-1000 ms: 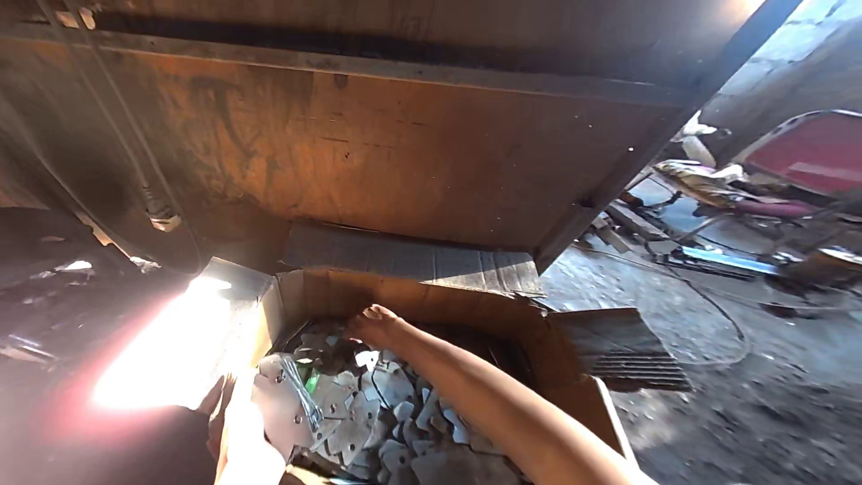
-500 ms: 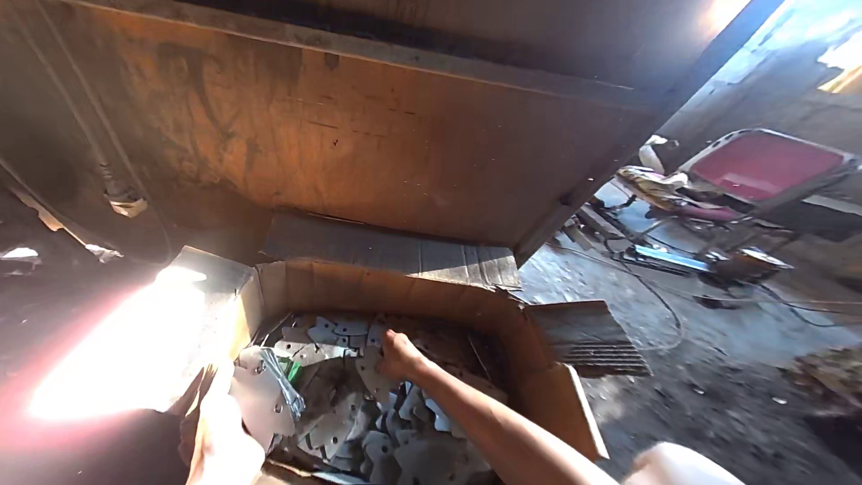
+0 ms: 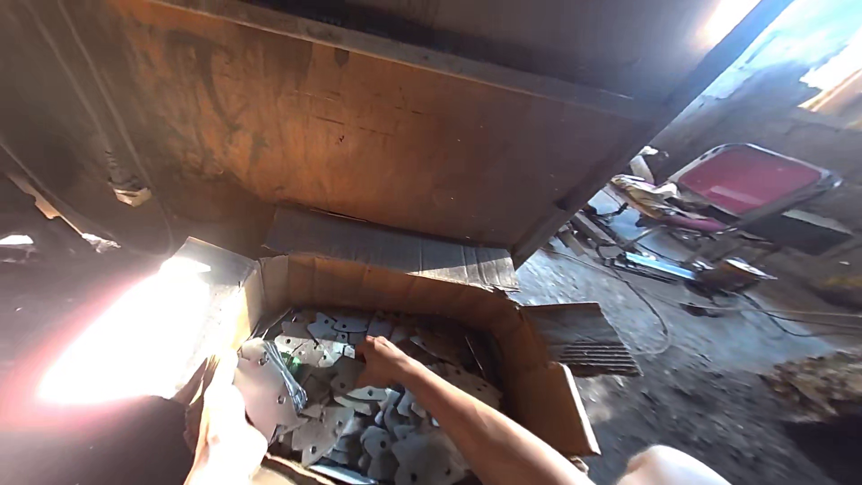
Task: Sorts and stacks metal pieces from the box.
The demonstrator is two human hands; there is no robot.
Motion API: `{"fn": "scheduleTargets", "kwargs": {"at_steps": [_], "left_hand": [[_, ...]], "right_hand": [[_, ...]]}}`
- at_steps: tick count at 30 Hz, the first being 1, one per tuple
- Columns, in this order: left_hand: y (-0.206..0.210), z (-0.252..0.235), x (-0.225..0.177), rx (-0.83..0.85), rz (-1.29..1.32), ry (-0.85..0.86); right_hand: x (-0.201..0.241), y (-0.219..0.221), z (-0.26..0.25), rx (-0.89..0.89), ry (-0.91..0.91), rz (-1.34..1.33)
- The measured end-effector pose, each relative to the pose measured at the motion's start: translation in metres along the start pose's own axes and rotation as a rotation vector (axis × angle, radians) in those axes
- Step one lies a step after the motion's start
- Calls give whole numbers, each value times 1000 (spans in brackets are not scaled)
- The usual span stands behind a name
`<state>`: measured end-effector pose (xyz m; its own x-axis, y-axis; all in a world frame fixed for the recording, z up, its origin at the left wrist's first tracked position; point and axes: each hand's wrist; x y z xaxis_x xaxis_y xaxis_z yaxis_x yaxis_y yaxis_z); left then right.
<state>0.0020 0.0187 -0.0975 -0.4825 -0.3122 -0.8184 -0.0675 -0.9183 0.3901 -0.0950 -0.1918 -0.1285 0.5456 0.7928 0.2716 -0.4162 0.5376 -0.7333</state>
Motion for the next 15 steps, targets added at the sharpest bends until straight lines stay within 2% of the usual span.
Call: {"fn": "scheduleTargets", "kwargs": {"at_steps": [2,5,7,9,12,15], "left_hand": [[-3,-2,1,5,6,8],[-3,-2,2,0,-18,16],[-2,1,1,0,-58,41],[-2,4,0,33,-121,61],[1,8,-1,70,-173,18],[1,10,-1,156,-157,-15]], "right_hand": [[-3,-5,4,-55,-145,21],[-7,-16,23,-304,-149,-171],[-12,-24,35,-458,-142,-409],[-15,-26,44,-559,-180,-784],[-8,-28,61,-464,-160,-1389],[-7,-27,68,-317,-201,-1639]]}}
Point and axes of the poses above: each hand's wrist, its own z-axis away from the middle knuckle, its own y-axis out of the palm, x = y × z, and after that the axes turned 5 degrees about z, right-handed
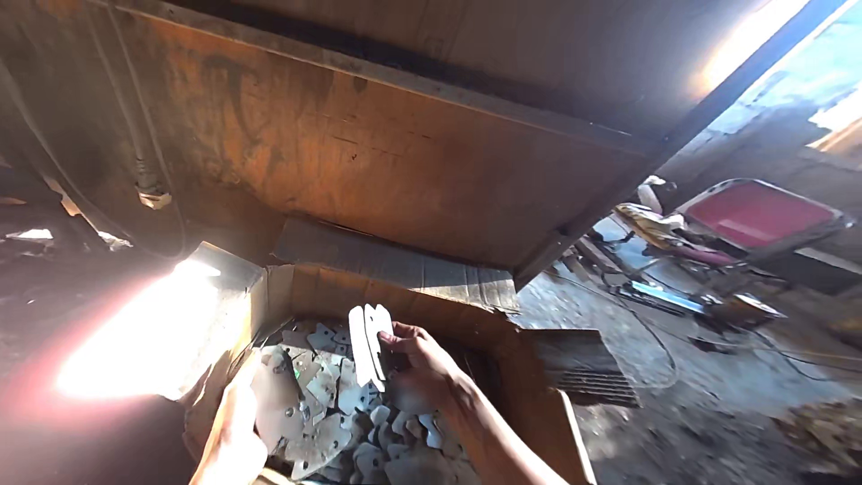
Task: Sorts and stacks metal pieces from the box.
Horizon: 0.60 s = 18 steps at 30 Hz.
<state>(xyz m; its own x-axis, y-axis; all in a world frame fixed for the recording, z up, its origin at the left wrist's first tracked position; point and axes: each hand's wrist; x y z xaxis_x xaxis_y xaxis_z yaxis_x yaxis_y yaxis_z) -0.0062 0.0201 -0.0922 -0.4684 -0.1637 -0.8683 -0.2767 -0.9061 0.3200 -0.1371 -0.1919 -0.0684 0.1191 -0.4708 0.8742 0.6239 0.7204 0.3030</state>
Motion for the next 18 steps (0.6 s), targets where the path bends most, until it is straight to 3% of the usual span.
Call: {"fn": "scheduleTargets", "kwargs": {"at_steps": [11,14,18], "left_hand": [[2,9,-10,-114,44,-96],[1,4,-1,-127,92,-55],[8,14,-1,-81,41,-34]], "right_hand": [[-3,4,24,156,2,-261],[0,17,26,185,-22,-118],[10,59,22,141,-28,325]]}}
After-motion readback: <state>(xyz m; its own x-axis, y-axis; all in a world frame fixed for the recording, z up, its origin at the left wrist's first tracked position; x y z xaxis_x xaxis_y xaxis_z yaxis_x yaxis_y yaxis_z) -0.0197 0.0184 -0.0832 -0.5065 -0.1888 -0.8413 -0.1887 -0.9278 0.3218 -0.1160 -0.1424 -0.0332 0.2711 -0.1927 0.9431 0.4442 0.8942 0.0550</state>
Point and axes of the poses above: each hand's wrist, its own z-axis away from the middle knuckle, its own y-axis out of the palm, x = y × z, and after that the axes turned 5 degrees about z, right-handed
